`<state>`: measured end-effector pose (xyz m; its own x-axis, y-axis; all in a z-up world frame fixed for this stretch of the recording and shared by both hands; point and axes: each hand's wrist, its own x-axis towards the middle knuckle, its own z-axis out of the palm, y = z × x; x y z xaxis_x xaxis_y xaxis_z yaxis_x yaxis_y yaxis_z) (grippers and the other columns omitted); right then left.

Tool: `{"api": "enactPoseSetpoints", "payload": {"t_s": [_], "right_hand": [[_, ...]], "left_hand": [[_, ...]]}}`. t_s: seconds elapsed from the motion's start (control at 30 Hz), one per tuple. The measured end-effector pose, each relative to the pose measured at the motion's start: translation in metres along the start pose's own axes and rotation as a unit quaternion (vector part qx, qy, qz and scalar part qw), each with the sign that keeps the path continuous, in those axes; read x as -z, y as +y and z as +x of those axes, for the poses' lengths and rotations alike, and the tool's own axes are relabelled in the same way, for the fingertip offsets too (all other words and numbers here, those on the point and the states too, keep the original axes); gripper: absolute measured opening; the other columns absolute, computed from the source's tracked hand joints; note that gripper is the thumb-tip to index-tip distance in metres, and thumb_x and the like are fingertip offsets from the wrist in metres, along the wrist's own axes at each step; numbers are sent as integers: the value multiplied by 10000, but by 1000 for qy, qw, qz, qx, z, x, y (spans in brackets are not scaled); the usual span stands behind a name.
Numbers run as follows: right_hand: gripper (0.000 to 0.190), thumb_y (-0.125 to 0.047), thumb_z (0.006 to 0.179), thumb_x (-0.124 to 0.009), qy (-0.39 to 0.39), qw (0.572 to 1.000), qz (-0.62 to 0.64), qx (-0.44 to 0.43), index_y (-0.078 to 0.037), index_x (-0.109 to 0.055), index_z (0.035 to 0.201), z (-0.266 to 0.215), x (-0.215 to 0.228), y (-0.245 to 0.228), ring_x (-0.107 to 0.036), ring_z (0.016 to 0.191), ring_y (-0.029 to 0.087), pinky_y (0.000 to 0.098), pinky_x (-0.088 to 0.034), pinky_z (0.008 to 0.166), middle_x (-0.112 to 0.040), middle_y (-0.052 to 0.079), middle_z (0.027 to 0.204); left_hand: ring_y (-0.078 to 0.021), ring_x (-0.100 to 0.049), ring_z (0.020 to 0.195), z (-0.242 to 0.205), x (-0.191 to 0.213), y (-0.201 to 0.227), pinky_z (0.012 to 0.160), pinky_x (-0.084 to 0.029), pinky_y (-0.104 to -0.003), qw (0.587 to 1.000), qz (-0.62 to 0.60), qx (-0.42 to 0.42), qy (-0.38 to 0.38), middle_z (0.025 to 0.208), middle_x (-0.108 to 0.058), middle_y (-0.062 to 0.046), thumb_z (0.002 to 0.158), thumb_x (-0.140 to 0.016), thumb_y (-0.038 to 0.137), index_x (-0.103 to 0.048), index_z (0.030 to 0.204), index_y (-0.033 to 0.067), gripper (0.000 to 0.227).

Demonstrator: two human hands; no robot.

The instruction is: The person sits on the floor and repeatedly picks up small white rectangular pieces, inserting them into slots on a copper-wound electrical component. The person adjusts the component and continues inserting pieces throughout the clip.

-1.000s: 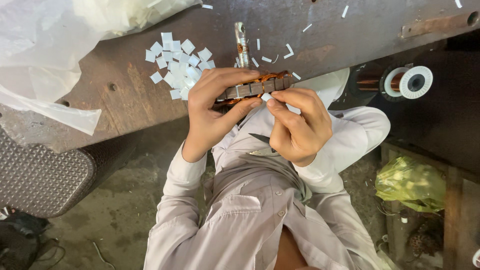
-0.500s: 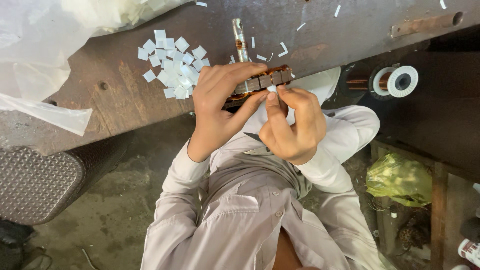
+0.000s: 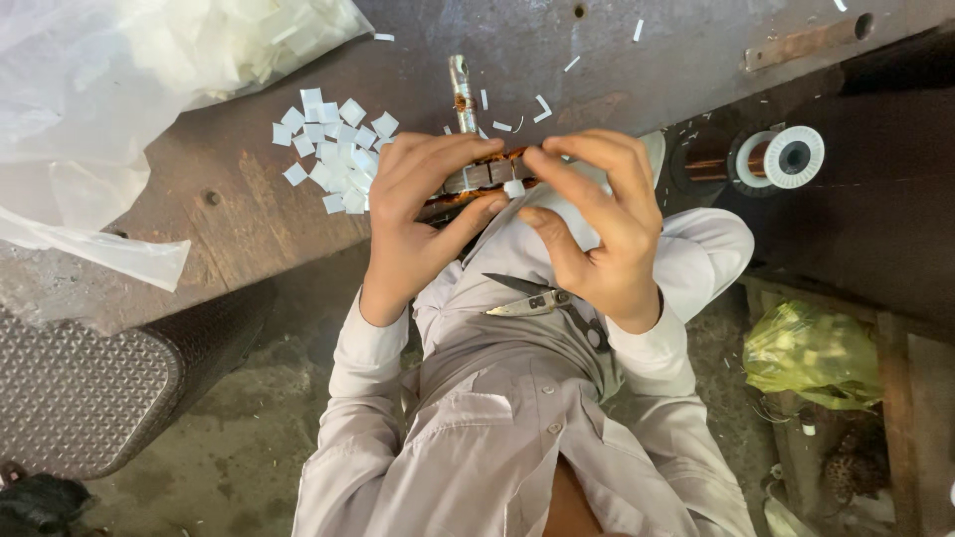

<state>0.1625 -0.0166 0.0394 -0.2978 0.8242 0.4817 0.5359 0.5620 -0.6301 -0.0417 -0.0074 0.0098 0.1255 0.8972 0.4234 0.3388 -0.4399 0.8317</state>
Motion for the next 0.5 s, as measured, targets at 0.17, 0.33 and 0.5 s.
{"api": "enactPoseSetpoints", "payload": {"t_s": [0.17, 0.33, 0.5], "right_hand": [[945, -571, 861, -734, -55, 987, 147, -19, 67, -387, 1466, 0, -21, 9, -421, 1395, 438, 519, -351, 1179, -451, 230, 1475], [821, -547, 886, -793, -62, 985, 157, -42, 0, -539, 1443, -18, -38, 25, -552, 1358, 344, 437, -441, 1184, -594, 150, 1430], [683, -548, 882, -758, -1, 988, 156, -4, -29, -606, 1299, -34, -54, 35, -613, 1302, 322, 517, -423, 1208, -641, 120, 1281]], "left_hand": [[-249, -627, 1033, -5, -6, -9, 948, -461, -367, 999, 0, -20, 37, 1155, -744, -52, 716, -930, 325, -743, 1165, 91, 540], [-261, -662, 1061, -21, -7, -13, 974, -472, -395, 994, 30, -69, 78, 1135, -741, -63, 769, -954, 309, -731, 1124, 59, 488], [-232, -687, 937, -30, -14, -17, 860, -433, -370, 989, 39, -96, 102, 1038, -743, -29, 723, -958, 345, -741, 1061, 83, 480]]}}
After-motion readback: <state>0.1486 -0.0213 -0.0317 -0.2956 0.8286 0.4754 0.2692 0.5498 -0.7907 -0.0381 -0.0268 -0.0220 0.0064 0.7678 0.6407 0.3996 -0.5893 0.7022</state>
